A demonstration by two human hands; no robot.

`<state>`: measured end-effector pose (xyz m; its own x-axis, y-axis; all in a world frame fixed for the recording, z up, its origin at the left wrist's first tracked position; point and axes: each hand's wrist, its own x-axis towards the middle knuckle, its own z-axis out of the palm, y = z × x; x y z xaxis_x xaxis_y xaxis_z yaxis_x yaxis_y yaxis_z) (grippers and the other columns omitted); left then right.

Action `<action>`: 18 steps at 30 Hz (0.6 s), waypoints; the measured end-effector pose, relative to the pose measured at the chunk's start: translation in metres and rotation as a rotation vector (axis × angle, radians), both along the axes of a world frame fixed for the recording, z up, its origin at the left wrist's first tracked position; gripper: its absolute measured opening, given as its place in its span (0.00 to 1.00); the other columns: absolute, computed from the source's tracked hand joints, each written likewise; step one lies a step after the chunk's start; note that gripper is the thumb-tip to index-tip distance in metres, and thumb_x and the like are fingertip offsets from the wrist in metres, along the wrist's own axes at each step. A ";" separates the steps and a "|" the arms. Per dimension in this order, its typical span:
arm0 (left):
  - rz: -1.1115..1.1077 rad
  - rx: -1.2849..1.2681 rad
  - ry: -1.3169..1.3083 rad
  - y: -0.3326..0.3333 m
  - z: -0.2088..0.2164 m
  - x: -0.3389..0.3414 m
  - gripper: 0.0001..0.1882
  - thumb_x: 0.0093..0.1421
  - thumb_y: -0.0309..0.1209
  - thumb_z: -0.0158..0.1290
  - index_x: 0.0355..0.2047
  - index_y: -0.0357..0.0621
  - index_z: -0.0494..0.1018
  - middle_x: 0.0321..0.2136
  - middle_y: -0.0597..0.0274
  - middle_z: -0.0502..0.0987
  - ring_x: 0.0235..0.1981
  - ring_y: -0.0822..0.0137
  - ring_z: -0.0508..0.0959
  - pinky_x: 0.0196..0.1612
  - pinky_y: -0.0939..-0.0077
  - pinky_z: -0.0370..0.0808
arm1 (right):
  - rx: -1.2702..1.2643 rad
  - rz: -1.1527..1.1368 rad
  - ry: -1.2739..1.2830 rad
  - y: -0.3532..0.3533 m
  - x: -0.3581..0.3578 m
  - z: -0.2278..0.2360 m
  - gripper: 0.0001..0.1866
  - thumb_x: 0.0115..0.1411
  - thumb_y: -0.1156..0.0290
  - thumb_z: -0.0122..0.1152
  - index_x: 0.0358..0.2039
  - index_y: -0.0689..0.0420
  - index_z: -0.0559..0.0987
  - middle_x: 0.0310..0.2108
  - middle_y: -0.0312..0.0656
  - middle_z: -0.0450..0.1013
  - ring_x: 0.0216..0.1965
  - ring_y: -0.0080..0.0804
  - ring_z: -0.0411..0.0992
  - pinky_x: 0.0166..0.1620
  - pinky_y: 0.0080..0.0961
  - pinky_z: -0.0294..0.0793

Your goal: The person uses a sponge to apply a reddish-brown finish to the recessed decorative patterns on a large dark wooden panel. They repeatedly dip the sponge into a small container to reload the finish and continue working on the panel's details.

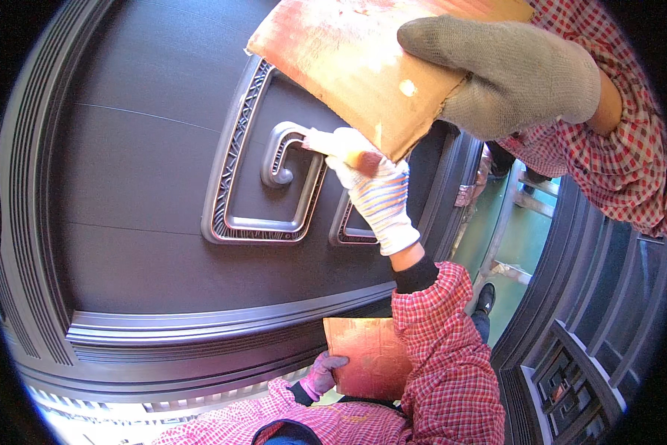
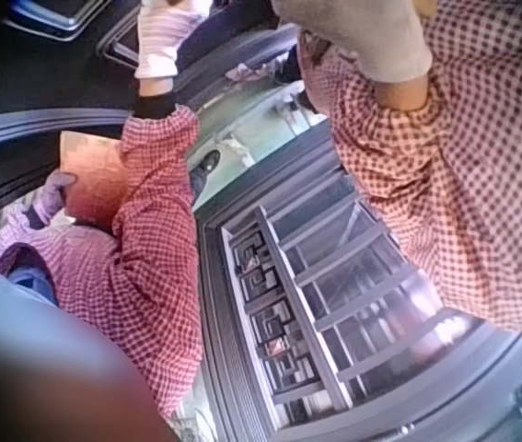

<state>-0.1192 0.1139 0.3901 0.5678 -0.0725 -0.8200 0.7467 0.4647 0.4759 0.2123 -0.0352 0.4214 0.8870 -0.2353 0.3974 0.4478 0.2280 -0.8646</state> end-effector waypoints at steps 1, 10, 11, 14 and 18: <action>0.009 -0.005 0.001 -0.001 0.001 0.000 0.21 0.54 0.28 0.50 0.49 0.35 0.69 0.45 0.55 0.74 0.46 0.63 0.75 0.54 0.69 0.67 | -0.010 -0.002 -0.023 -0.003 -0.002 -0.004 0.13 0.49 0.79 0.67 0.37 0.59 0.78 0.37 0.39 0.75 0.40 0.27 0.73 0.47 0.24 0.71; -0.004 0.014 0.001 0.002 -0.003 -0.002 0.19 0.54 0.27 0.50 0.46 0.35 0.71 0.43 0.55 0.76 0.43 0.63 0.76 0.51 0.70 0.69 | 0.026 0.003 -0.023 -0.005 -0.003 0.016 0.13 0.49 0.75 0.66 0.37 0.56 0.79 0.37 0.38 0.76 0.39 0.30 0.74 0.47 0.24 0.70; 0.002 0.018 0.001 0.002 -0.004 -0.002 0.18 0.54 0.27 0.50 0.46 0.35 0.72 0.42 0.55 0.76 0.43 0.63 0.76 0.51 0.70 0.70 | -0.005 0.004 -0.009 -0.004 -0.002 0.012 0.13 0.49 0.77 0.67 0.37 0.57 0.78 0.38 0.38 0.76 0.40 0.28 0.73 0.47 0.24 0.70; 0.038 0.013 0.004 0.001 -0.005 -0.003 0.18 0.54 0.27 0.50 0.45 0.35 0.72 0.42 0.55 0.77 0.42 0.63 0.77 0.51 0.71 0.70 | 0.059 0.035 0.024 -0.002 -0.003 -0.004 0.14 0.48 0.77 0.67 0.37 0.58 0.78 0.37 0.38 0.75 0.40 0.27 0.73 0.47 0.23 0.70; 0.038 -0.006 0.010 0.001 -0.004 -0.002 0.17 0.54 0.26 0.50 0.45 0.35 0.72 0.42 0.55 0.77 0.42 0.64 0.77 0.51 0.71 0.70 | 0.146 0.050 0.122 -0.007 -0.013 -0.007 0.12 0.49 0.78 0.65 0.36 0.58 0.80 0.35 0.39 0.77 0.38 0.28 0.73 0.46 0.23 0.69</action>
